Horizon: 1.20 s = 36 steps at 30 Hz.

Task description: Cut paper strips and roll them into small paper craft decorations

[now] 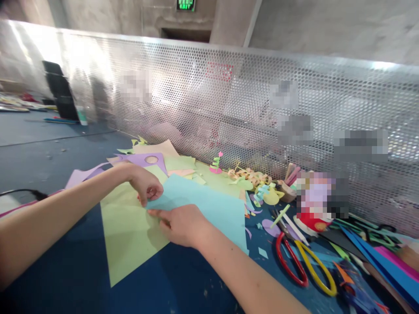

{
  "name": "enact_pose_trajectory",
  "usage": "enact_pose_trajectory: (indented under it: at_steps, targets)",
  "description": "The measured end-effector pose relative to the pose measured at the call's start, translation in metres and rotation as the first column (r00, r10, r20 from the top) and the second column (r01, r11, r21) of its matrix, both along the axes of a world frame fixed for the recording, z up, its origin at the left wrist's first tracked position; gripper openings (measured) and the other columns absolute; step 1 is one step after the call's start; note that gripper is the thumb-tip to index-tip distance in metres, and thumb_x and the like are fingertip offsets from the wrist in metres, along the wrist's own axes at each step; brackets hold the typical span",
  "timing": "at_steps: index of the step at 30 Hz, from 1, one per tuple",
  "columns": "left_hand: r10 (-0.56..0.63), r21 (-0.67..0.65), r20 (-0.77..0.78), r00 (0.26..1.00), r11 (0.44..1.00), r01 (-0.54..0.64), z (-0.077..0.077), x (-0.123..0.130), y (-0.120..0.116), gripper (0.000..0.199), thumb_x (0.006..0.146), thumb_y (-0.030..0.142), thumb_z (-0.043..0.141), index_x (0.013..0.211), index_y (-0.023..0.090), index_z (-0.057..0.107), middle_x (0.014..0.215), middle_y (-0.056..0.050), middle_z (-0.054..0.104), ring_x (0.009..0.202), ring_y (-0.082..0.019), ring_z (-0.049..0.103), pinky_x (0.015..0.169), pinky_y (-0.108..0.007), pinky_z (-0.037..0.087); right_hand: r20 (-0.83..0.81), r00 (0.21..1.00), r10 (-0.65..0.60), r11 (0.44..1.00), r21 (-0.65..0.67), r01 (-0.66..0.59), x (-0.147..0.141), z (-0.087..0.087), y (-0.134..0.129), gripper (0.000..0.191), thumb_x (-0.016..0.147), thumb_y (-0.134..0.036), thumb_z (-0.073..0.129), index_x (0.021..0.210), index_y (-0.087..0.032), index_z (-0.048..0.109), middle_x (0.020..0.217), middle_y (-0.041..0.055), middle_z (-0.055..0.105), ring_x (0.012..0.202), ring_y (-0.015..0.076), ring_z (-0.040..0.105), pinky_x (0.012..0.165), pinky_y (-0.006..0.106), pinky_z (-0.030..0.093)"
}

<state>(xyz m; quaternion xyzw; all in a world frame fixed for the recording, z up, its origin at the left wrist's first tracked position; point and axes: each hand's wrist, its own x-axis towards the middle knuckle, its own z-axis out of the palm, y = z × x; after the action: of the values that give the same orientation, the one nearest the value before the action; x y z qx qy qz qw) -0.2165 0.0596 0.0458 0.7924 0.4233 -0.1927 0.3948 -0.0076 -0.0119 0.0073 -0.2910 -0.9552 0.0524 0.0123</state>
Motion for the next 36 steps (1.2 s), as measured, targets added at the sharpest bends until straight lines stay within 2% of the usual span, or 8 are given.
enact_pose_trajectory:
  at_steps: [3, 8, 13, 18, 23, 26, 32, 36]
  targets:
    - [-0.011, -0.004, 0.024, 1.0, 1.0, 0.011, -0.001, -0.001, 0.0, 0.03, 0.052, 0.027, 0.076, 0.071, 0.018, 0.054, 0.057, 0.004, 0.054, 0.056, -0.012, 0.053, 0.053, -0.021, 0.043, 0.038, 0.999, -0.026, 0.999, 0.02, 0.026, -0.003, 0.002, -0.001, 0.043, 0.09, -0.033, 0.027, 0.13, -0.044, 0.039, 0.074, -0.0019, 0.07, 0.06, 0.019, 0.061, 0.055, 0.027, 0.037]
    - [-0.024, -0.026, 0.044, 0.999, 0.999, 0.025, -0.003, -0.004, 0.002, 0.03, 0.054, 0.028, 0.075, 0.072, 0.018, 0.054, 0.06, 0.004, 0.055, 0.058, -0.012, 0.055, 0.054, -0.021, 0.043, 0.041, 0.999, -0.033, 0.999, 0.005, 0.033, -0.007, 0.006, -0.001, 0.042, 0.091, -0.036, 0.025, 0.13, -0.044, 0.039, 0.08, -0.0015, 0.071, 0.063, 0.019, 0.062, 0.057, 0.027, 0.039]
    - [-0.041, -0.014, 0.018, 0.999, 0.999, 0.041, -0.004, -0.005, 0.004, 0.033, 0.053, 0.029, 0.076, 0.074, 0.019, 0.053, 0.06, 0.004, 0.057, 0.056, -0.012, 0.055, 0.052, -0.022, 0.043, 0.078, 0.995, -0.056, 0.997, 0.051, 0.052, -0.011, 0.0, 0.0, 0.045, 0.09, -0.031, 0.027, 0.132, -0.046, 0.035, 0.079, -0.0013, 0.071, 0.064, 0.0196, 0.062, 0.057, 0.028, 0.04]
    - [-0.029, -0.024, 0.018, 0.999, 0.999, 0.029, -0.006, -0.005, 0.006, 0.031, 0.055, 0.03, 0.075, 0.074, 0.019, 0.053, 0.061, 0.003, 0.058, 0.057, -0.013, 0.056, 0.052, -0.023, 0.043, 0.027, 0.999, -0.037, 0.999, -0.006, 0.037, -0.002, -0.001, -0.001, 0.043, 0.092, -0.032, 0.025, 0.131, -0.045, 0.036, 0.089, -0.0012, 0.068, 0.073, 0.0193, 0.061, 0.058, 0.027, 0.04]
    - [-0.011, -0.032, 0.015, 1.0, 0.999, 0.012, -0.008, -0.006, 0.008, 0.032, 0.053, 0.029, 0.075, 0.073, 0.019, 0.053, 0.06, 0.004, 0.058, 0.057, -0.013, 0.056, 0.053, -0.023, 0.044, 0.019, 1.0, -0.013, 0.997, 0.075, 0.011, 0.024, 0.0, -0.012, 0.044, 0.091, -0.027, 0.029, 0.133, -0.037, 0.038, 0.086, 0.0039, 0.059, 0.073, 0.0182, 0.055, 0.057, 0.026, 0.038]
    - [-0.01, -0.031, 0.008, 1.0, 0.999, 0.01, -0.008, -0.005, 0.007, 0.032, 0.053, 0.029, 0.075, 0.073, 0.019, 0.052, 0.061, 0.003, 0.057, 0.057, -0.013, 0.056, 0.054, -0.023, 0.045, 0.013, 1.0, 0.009, 0.991, 0.134, -0.011, 0.045, -0.002, -0.021, 0.044, 0.09, -0.022, 0.033, 0.133, -0.031, 0.04, 0.088, 0.0054, 0.054, 0.077, 0.019, 0.051, 0.063, 0.029, 0.04]
    - [0.005, -0.029, -0.02, 1.0, 1.0, -0.006, -0.005, -0.002, 0.005, 0.03, 0.054, 0.028, 0.073, 0.073, 0.018, 0.052, 0.062, 0.002, 0.057, 0.061, -0.014, 0.056, 0.056, -0.024, 0.047, -0.017, 0.999, -0.048, 0.996, 0.079, 0.049, 0.094, -0.009, -0.033, 0.047, 0.087, -0.014, 0.036, 0.131, -0.031, 0.042, 0.096, 0.0062, 0.053, 0.088, 0.0193, 0.05, 0.078, 0.036, 0.044]
    - [-0.004, -0.031, -0.021, 1.0, 1.0, 0.003, -0.005, -0.002, 0.005, 0.027, 0.057, 0.025, 0.072, 0.073, 0.018, 0.051, 0.064, 0.002, 0.056, 0.059, -0.013, 0.057, 0.055, -0.024, 0.047, -0.041, 0.994, -0.106, 0.992, 0.064, 0.108, 0.126, -0.012, -0.039, 0.046, 0.087, -0.014, 0.037, 0.129, -0.032, 0.044, 0.109, 0.008, 0.053, 0.098, 0.0207, 0.051, 0.084, 0.04, 0.044]
